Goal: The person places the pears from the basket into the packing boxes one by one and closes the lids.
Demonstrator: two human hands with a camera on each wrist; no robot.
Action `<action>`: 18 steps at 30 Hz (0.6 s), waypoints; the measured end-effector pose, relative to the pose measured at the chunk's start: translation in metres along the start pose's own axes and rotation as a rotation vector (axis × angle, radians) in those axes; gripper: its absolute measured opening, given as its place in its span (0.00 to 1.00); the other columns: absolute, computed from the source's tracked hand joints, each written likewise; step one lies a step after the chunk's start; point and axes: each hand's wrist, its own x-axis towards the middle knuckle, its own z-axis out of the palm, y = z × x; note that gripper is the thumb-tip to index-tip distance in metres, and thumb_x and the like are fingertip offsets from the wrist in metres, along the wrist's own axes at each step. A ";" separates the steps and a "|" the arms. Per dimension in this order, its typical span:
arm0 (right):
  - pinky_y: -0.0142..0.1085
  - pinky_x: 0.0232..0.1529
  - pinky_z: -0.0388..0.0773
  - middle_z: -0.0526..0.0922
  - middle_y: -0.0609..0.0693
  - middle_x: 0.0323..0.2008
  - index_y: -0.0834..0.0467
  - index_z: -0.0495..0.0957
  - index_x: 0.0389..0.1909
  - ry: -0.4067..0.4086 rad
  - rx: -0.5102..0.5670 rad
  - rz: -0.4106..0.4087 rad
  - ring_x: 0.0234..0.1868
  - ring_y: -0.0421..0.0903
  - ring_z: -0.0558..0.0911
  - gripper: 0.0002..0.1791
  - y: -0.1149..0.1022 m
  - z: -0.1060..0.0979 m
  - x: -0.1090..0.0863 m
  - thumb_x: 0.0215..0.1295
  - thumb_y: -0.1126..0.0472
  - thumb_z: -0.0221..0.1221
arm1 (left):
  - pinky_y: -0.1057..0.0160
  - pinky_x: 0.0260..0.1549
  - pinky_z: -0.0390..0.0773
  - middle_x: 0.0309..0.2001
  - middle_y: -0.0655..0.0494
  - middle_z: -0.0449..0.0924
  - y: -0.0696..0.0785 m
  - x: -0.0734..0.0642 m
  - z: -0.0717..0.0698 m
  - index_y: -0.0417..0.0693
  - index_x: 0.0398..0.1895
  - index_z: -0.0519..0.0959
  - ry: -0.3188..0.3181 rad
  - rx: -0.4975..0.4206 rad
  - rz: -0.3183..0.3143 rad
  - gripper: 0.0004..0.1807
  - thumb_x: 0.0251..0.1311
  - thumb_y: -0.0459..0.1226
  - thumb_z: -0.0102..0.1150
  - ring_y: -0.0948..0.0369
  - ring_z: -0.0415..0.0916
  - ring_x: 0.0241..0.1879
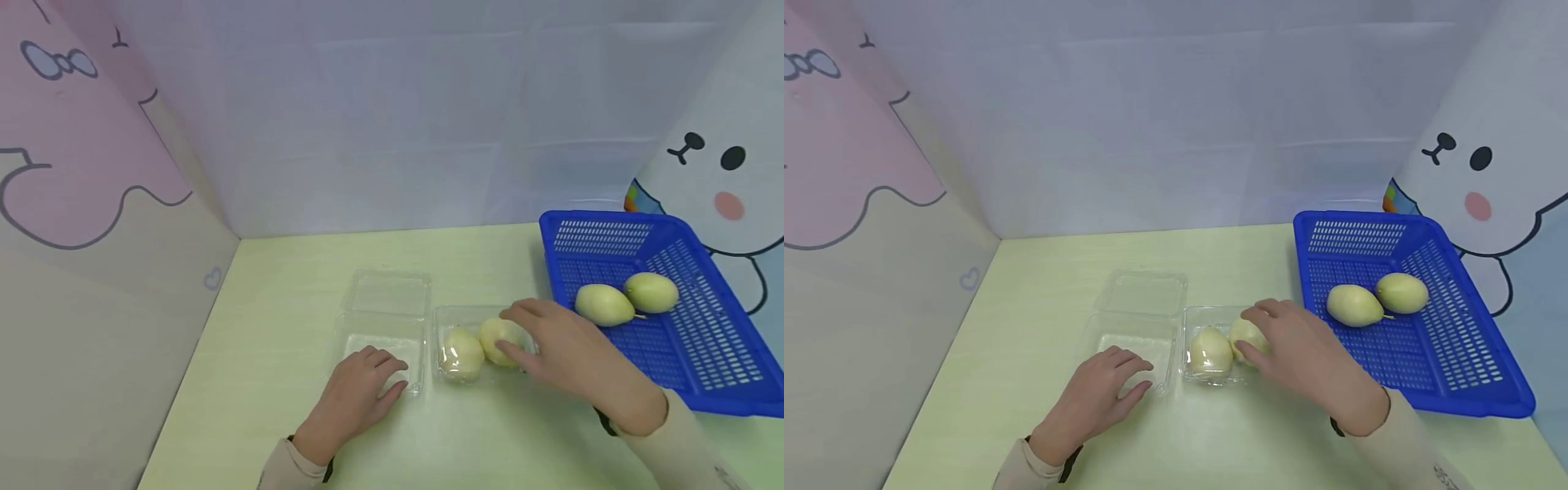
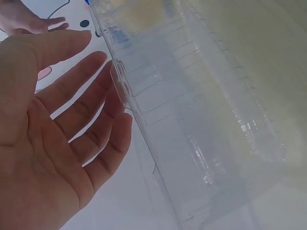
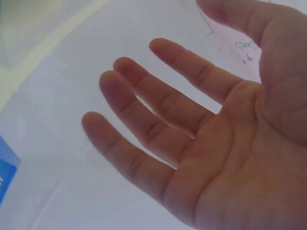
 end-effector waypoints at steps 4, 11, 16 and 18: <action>0.61 0.53 0.84 0.88 0.64 0.55 0.61 0.86 0.56 0.048 0.002 0.029 0.56 0.65 0.86 0.22 0.013 -0.021 0.007 0.71 0.50 0.68 | 0.64 0.39 0.83 0.42 0.64 0.90 -0.005 -0.004 0.001 0.55 0.43 0.90 -0.001 -0.022 -0.022 0.12 0.58 0.44 0.79 0.63 0.83 0.41; 0.63 0.50 0.84 0.86 0.68 0.57 0.63 0.83 0.59 0.102 0.027 0.143 0.53 0.66 0.87 0.23 0.065 -0.040 0.010 0.73 0.51 0.67 | 0.61 0.41 0.83 0.42 0.65 0.90 -0.027 -0.020 -0.014 0.55 0.44 0.90 0.045 -0.065 -0.113 0.15 0.53 0.43 0.81 0.62 0.82 0.40; 0.70 0.59 0.77 0.80 0.73 0.64 0.67 0.77 0.67 -0.065 0.032 0.297 0.62 0.73 0.80 0.31 0.118 -0.044 0.008 0.79 0.46 0.59 | 0.66 0.36 0.79 0.41 0.66 0.90 -0.041 -0.034 -0.023 0.56 0.44 0.90 0.042 -0.089 -0.197 0.15 0.52 0.42 0.81 0.66 0.78 0.37; 0.73 0.62 0.72 0.76 0.76 0.67 0.71 0.73 0.69 -0.152 0.025 0.349 0.66 0.77 0.75 0.34 0.139 -0.044 0.007 0.80 0.45 0.57 | 0.67 0.35 0.78 0.40 0.67 0.89 -0.046 -0.039 -0.025 0.56 0.43 0.90 0.042 -0.096 -0.203 0.15 0.50 0.41 0.81 0.66 0.77 0.36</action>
